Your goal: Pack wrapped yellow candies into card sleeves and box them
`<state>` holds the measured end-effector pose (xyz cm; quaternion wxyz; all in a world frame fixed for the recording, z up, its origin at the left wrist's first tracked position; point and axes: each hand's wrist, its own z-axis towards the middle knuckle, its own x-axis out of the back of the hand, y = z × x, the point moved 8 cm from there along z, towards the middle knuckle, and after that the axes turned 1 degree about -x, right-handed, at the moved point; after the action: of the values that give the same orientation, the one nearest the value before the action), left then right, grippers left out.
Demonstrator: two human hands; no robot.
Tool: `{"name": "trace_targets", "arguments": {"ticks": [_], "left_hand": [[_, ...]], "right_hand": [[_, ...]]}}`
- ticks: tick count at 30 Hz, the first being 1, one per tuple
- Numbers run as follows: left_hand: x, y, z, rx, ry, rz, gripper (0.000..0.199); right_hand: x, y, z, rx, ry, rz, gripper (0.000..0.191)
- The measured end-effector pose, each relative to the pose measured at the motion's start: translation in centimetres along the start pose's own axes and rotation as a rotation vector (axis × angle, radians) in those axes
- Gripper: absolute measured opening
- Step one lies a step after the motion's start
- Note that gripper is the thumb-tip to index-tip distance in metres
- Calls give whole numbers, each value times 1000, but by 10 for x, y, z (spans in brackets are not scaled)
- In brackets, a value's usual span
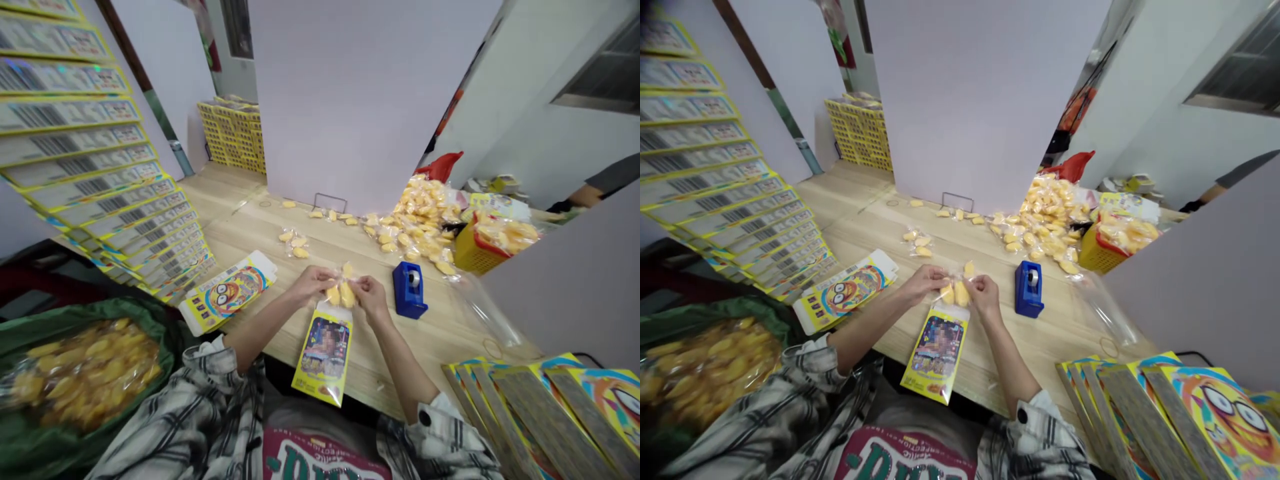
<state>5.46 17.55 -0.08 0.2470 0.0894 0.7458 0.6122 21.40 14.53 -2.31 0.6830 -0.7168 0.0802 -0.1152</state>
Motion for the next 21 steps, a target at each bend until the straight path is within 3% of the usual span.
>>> {"name": "trace_targets", "arguments": {"ticks": [4, 9, 14, 17, 21], "left_hand": [[18, -4, 2, -41, 133, -3, 33], [16, -26, -8, 21, 57, 24, 24], [15, -50, -27, 116, -7, 48, 23], [24, -45, -32, 73, 54, 50, 22], [47, -27, -31, -5, 167, 119, 23]], "right_hand": [[25, 5, -12, 73, 225, 146, 43], [8, 26, -36, 12, 63, 159, 38], [-8, 36, -52, -53, -137, 72, 45], [-10, 29, -51, -51, -167, 81, 48], [-14, 21, -43, -64, -87, 236, 51]]}}
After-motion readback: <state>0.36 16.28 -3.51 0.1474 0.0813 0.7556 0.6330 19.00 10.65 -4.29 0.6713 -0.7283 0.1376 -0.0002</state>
